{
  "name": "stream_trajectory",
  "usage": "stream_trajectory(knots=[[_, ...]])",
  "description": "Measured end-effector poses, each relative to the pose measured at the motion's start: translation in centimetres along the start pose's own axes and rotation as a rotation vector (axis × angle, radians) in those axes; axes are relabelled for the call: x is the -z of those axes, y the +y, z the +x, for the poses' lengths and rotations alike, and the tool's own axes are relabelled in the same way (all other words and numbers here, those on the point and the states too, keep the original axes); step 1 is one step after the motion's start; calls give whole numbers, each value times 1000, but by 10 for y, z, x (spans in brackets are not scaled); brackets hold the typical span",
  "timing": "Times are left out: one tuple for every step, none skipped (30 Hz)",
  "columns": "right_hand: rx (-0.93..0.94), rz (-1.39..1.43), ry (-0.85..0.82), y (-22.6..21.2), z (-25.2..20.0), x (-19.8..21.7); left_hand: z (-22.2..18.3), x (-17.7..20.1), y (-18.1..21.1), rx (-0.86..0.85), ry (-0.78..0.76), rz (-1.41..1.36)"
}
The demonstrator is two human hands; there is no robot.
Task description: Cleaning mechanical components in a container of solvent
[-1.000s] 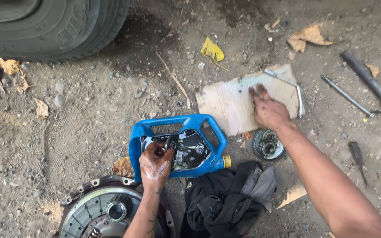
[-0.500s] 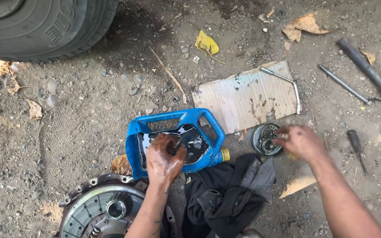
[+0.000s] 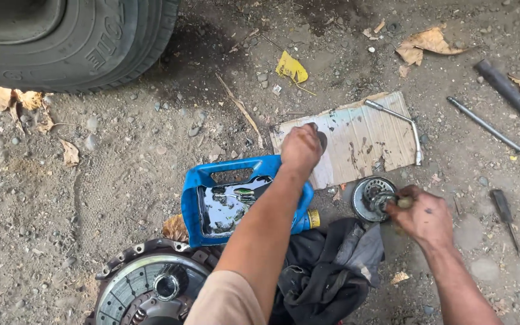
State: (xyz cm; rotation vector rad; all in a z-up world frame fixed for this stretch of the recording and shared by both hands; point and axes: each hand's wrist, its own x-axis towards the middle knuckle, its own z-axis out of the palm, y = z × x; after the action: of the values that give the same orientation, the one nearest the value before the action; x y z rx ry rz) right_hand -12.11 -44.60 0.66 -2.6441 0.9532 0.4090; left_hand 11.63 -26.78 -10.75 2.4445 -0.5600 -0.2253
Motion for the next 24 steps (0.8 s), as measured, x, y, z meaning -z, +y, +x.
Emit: stream_trajectory(knots=[[67, 84, 70, -23, -13, 25, 1, 7, -3, -16, 45, 70], [74, 82, 63, -36, -18, 36, -18, 44, 14, -6, 46, 72], [46, 184, 98, -50, -22, 47, -37, 83, 30, -131, 244, -69], [16, 286, 131, -64, -27, 58, -55, 122, 47, -260, 441, -209], [30, 292, 128, -78, -28, 60, -76, 151, 56, -255, 450, -198], [99, 411, 79, -93, -29, 62, -97, 180, 65, -71, 230, -429], [165, 531, 25, -108, -34, 63, -121, 208, 75, 112, -4, -655], [174, 536, 17, -123, -39, 53, -131, 205, 65, 120, 4, -646], [287, 544, 7, -140, -43, 44, -141, 203, 54, 365, -161, -792], [400, 552, -2, -159, -47, 35, -151, 202, 43, 615, -322, -933], [432, 556, -14, -184, -50, 34, -158, 201, 31, 624, -288, -932], [587, 554, -81, -210, -54, 34, -165, 200, 19, 789, -202, -1245], [726, 549, -154, -232, -63, 31, -177, 195, 8, 952, -117, -1561], [742, 551, -171, -238, -57, 22, -177, 199, -11, 962, -92, -1562], [766, 523, -119, -242, -54, 13, -182, 201, -27, 1086, 13, -1558], [790, 495, -66, -245, -50, 4, -186, 202, -43, 1210, 119, -1547], [796, 487, -68, -246, -54, -8, -195, 211, -50, 1209, 123, -1556], [828, 459, -118, -247, -58, -20, -203, 221, -57, 1247, 181, -1516], [874, 433, -169, -251, -60, -32, -211, 233, -65, 1278, 254, -1476], [892, 429, -170, -257, -63, -25, -212, 237, -72, 1272, 273, -1486], [1002, 246, -19, -258, -72, -21, -219, 239, -78, 1266, 288, -1504], [1104, 60, 135, -259, -80, -17, -226, 240, -83, 1260, 303, -1523], [1117, 62, 127, -246, -75, -40, -230, 245, -79, 1266, 319, -1525], [1062, 107, 35, -233, -70, -63, -233, 249, -75, 1281, 329, -1549]])
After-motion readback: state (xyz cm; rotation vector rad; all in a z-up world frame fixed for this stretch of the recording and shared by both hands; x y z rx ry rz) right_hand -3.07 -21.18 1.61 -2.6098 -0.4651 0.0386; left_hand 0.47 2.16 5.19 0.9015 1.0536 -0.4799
